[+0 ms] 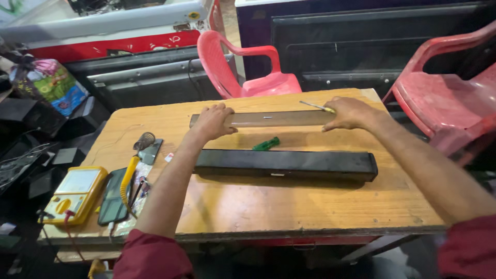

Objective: The person pries open the end cap of a black soundbar speaker on a wooden workbench, uses a screwdriver to remove its rear panel, and pulls out an internal circuit board. They then handle and reposition the board and probe it with a screwdriver while the opened speaker body lies on the bench.

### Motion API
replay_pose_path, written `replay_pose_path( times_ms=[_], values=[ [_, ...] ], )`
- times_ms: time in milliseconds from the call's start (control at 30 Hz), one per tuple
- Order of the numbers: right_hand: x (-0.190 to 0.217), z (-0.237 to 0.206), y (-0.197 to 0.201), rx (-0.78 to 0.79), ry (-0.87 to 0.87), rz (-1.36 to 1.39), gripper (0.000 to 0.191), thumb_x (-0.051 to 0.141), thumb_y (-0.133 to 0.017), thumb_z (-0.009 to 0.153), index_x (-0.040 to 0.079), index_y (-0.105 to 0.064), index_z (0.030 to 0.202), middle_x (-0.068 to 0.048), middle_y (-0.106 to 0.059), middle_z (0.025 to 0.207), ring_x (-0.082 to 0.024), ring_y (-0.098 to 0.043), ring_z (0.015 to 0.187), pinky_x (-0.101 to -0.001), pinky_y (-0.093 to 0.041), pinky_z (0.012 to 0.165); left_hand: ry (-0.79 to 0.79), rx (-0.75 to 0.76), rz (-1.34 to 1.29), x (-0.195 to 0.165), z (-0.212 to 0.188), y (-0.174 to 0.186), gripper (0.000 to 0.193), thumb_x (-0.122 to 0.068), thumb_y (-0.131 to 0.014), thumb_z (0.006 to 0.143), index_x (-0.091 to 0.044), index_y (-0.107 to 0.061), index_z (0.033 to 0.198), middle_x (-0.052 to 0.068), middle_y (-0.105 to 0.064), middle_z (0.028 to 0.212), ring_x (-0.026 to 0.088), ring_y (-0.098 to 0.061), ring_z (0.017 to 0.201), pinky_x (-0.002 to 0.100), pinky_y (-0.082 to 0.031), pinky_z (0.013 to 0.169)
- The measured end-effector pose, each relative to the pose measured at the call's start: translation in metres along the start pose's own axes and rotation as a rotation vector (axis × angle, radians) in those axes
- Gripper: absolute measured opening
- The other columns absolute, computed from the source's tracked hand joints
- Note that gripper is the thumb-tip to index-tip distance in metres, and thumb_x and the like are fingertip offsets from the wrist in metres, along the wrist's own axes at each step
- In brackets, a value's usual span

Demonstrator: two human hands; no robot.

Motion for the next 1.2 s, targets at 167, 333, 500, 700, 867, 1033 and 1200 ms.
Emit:
replay_pose_path(
  times_ms=[167, 333, 500, 700, 867, 1033, 1200],
  values=[
    [0.004, 0.02, -0.026, 0.123, -0.017, 0.002, 0.079, 0.056, -0.086, 0.069, 0.008, -0.067, 0.128, -0.02, -0.069, 0.121, -0.036, -0.063, 0.119, -0.0453, -0.051, 0.101, 0.095, 0.174, -0.011, 0.01, 0.012, -0.033, 0.074, -0.058, -0.084, 0.071, -0.015, -0.066, 0.128, 0.014, -0.062, 0.127, 0.034, -0.057, 0.126, 0.051, -0.046, 0.102],
    [-0.009, 0.025, -0.042, 0.184, -0.108, 0.058, 0.076, 0.054, -0.086, 0.067, 0.01, -0.069, 0.127, -0.018, -0.071, 0.116, -0.036, -0.067, 0.117, -0.0461, -0.053, 0.098, 0.153, 0.251, -0.1, 0.019, 0.018, -0.047, 0.085, -0.069, -0.085, 0.063, -0.017, -0.069, 0.128, 0.015, -0.062, 0.128, 0.036, -0.056, 0.127, 0.048, -0.048, 0.105],
    [-0.016, 0.015, -0.038, 0.04, -0.002, 0.049, 0.074, 0.057, -0.084, 0.073, 0.007, -0.067, 0.125, -0.019, -0.068, 0.115, -0.037, -0.064, 0.111, -0.0466, -0.052, 0.094, 0.147, 0.236, -0.16, 0.024, 0.021, -0.055, 0.091, -0.067, -0.086, 0.061, -0.014, -0.066, 0.133, 0.018, -0.06, 0.129, 0.038, -0.053, 0.127, 0.048, -0.046, 0.106],
    [-0.029, -0.047, -0.035, 0.209, -0.077, 0.387, 0.052, 0.05, -0.075, 0.08, 0.009, -0.079, 0.113, -0.011, -0.081, 0.11, -0.024, -0.075, 0.108, -0.0368, -0.056, 0.097, 0.045, 0.046, -0.39, 0.015, 0.014, -0.047, 0.067, -0.049, -0.081, 0.081, -0.007, -0.067, 0.131, 0.021, -0.063, 0.125, 0.037, -0.063, 0.114, 0.044, -0.051, 0.098],
    [-0.012, -0.087, -0.032, 0.227, -0.029, 0.294, 0.052, 0.047, -0.085, 0.078, 0.011, -0.077, 0.114, -0.01, -0.076, 0.111, -0.024, -0.07, 0.11, -0.0363, -0.053, 0.097, -0.021, 0.087, -0.565, -0.013, -0.005, -0.041, 0.058, -0.04, -0.082, 0.082, -0.006, -0.068, 0.127, 0.016, -0.072, 0.105, 0.027, -0.071, 0.097, 0.038, -0.056, 0.086],
    [-0.003, -0.095, -0.024, 0.116, 0.004, 0.286, 0.041, 0.039, -0.084, 0.079, 0.008, -0.078, 0.105, -0.01, -0.076, 0.109, -0.025, -0.071, 0.108, -0.0373, -0.054, 0.094, -0.056, 0.132, -0.691, -0.036, -0.027, -0.034, 0.052, -0.036, -0.079, 0.086, -0.005, -0.068, 0.126, 0.014, -0.073, 0.1, 0.024, -0.071, 0.093, 0.036, -0.057, 0.084],
    [0.01, -0.096, -0.019, 0.097, 0.025, 0.275, 0.03, 0.03, -0.078, 0.081, 0.008, -0.078, 0.101, -0.01, -0.079, 0.1, -0.025, -0.075, 0.098, -0.0379, -0.057, 0.089, -0.164, 0.136, -0.678, -0.058, -0.035, -0.027, 0.054, -0.037, -0.078, 0.087, -0.007, -0.068, 0.131, 0.013, -0.073, 0.105, 0.022, -0.07, 0.097, 0.036, -0.056, 0.086]
  ],
)
Point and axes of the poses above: each hand's wrist, its own z-axis towards the middle knuckle, its own y-axis out of the back of the hand, x = y × z, the point moved 6 cm from there along z, towards the middle knuckle
